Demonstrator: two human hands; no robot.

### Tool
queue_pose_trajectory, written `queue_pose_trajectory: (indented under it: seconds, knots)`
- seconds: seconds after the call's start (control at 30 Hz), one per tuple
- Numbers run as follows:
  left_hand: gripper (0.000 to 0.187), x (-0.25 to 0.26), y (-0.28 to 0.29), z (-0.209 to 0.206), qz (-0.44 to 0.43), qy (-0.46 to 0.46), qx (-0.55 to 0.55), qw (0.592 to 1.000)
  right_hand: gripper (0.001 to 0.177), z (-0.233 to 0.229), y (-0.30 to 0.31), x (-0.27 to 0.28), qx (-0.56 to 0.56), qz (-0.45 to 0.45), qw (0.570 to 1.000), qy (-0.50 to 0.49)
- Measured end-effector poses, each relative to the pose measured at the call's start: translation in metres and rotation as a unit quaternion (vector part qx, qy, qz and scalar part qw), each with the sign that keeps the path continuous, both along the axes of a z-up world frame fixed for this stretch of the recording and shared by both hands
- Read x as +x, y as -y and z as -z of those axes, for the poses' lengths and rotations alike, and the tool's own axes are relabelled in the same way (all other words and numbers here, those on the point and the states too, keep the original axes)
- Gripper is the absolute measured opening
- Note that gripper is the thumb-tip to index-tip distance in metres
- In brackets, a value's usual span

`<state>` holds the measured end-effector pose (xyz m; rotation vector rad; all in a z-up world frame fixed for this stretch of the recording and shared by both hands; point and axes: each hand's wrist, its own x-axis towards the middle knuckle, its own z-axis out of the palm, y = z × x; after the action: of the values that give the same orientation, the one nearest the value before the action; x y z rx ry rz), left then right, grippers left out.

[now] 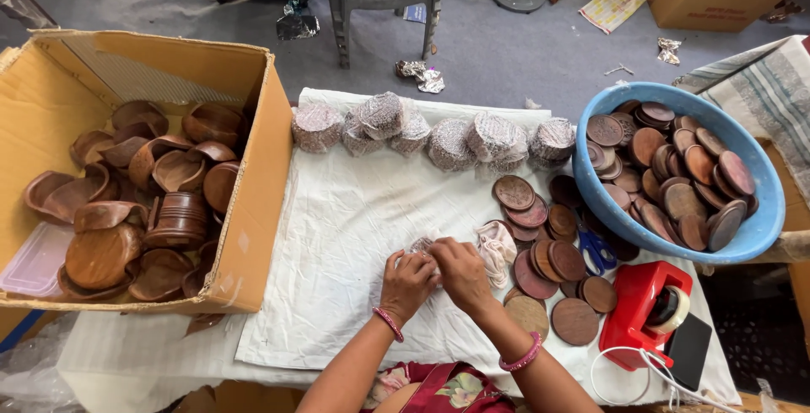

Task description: Cleaning wooden bowls with a cloth and wrapping them in bubble wrap for packaging.

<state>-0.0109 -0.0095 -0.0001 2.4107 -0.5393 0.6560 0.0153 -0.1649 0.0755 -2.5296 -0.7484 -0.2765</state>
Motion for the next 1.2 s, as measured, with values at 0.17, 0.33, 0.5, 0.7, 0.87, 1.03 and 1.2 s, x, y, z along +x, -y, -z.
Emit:
queue_pose_trajectory:
  seconds: [0.17, 0.33, 0.5, 0.7, 0.87, 1.03, 1.2]
  knots:
    - [0.023, 0.002, 0.001, -0.004, 0.009, -0.02, 0.013, 1.0, 0.048, 0.012, 0.01, 0.029, 0.164, 0.107, 0.98, 0.036]
    - [0.023, 0.004, 0.0, -0.007, 0.017, -0.013, 0.021, 1.0, 0.084, 0.029, 0.007, 0.06, 0.116, 0.127, 0.983, -0.06]
    - [0.023, 0.006, -0.001, -0.01, 0.022, -0.003, 0.045, 0.999, 0.06, 0.117, 0.031, 0.134, 0.202, 0.211, 0.931, -0.219]
    - [0.025, 0.006, -0.002, -0.013, 0.02, -0.023, 0.056, 0.998, 0.023, 0.07, 0.032, 0.134, 0.18, 0.253, 0.924, -0.223]
    - [0.028, 0.005, 0.001, -0.007, 0.016, -0.03, 0.062, 0.997, 0.02, 0.093, 0.044, 0.135, 0.296, 0.293, 0.895, -0.158]
    - [0.029, 0.007, 0.001, -0.009, 0.026, -0.035, 0.058, 0.997, 0.018, 0.096, 0.054, 0.143, 0.338, 0.322, 0.868, -0.17]
    - [0.028, 0.006, 0.0, -0.008, 0.033, -0.043, 0.051, 0.997, 0.016, 0.09, 0.054, 0.146, 0.323, 0.308, 0.887, -0.122]
